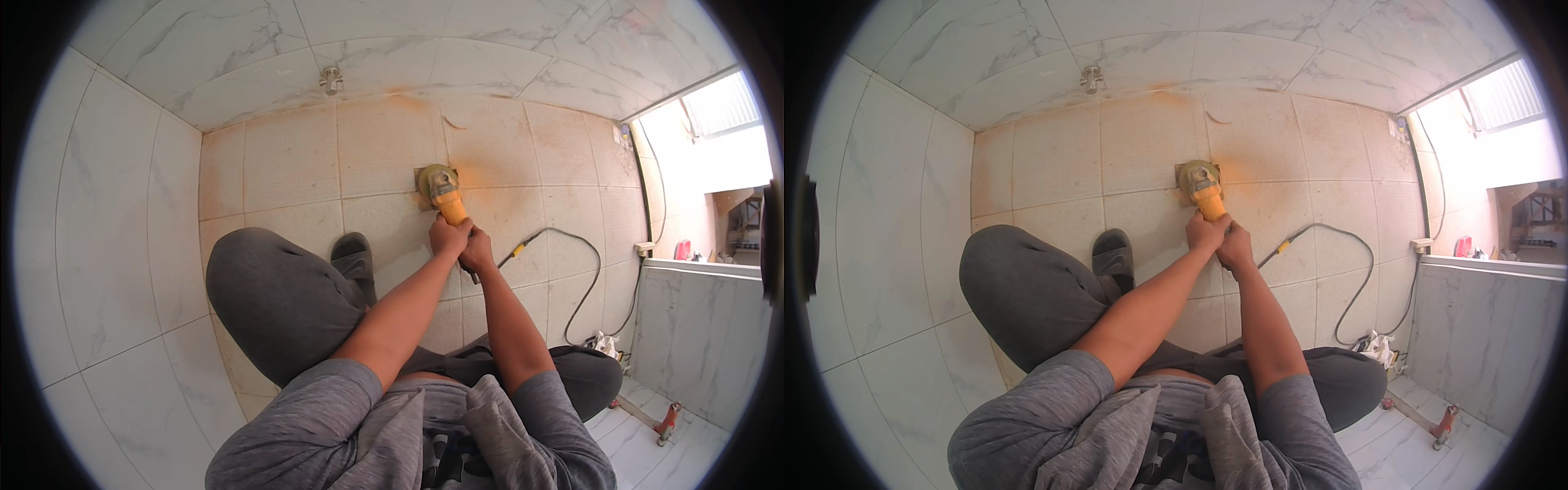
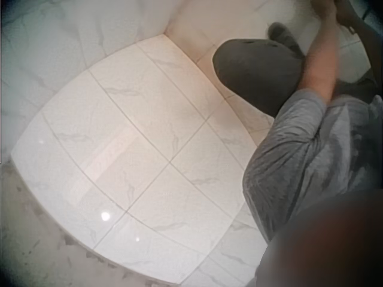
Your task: The person measures and marks a tiled floor around a pipe opening using a spirit level, tape measure, and pencil. Then, the person uses an angle grinder to cut along the marked lines on the tiles.
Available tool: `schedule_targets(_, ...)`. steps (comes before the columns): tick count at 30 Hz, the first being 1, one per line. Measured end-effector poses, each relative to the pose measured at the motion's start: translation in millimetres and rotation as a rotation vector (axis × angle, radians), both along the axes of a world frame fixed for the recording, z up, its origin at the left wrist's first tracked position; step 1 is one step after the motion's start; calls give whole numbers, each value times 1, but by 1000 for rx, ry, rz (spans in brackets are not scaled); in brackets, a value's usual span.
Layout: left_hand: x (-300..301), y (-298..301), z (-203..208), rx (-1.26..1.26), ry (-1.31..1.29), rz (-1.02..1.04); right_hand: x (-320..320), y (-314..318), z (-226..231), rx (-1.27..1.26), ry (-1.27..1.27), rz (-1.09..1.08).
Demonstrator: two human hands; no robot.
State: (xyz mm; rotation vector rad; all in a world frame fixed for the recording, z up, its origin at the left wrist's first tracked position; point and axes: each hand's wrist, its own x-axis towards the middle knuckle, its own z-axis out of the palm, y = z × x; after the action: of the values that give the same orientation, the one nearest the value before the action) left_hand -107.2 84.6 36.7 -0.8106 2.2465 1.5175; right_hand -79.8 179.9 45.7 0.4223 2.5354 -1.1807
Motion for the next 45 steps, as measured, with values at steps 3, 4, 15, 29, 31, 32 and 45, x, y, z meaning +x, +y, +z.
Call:
schedule_targets(3, 0, -3, 1, -11, 11, -6, 0, -2, -1, 12, 37, 25)
schedule_targets(4, 0, -2, 0, -14, 23, -3, 1, -2, -2, 15, 44, 27)
schedule_targets(15, -2, 6, -7, 1, 30, -14, -1, 7, -8, -22, 25, -10)
schedule_targets(29, -2, 4, -10, -15, 45, -5, -3, 4, -9, -25, 22, 4)
schedule_targets(31, -2, 6, -11, -18, 41, -13, -2, 4, -8, -24, 18, -2)
schedule_targets(32, -1, 6, -11, -19, 41, -13, -2, 4, -7, -20, 13, -4)
schedule_targets(45, -1, 3, -12, -12, 27, 7, -2, 3, -14, -8, 17, -7)
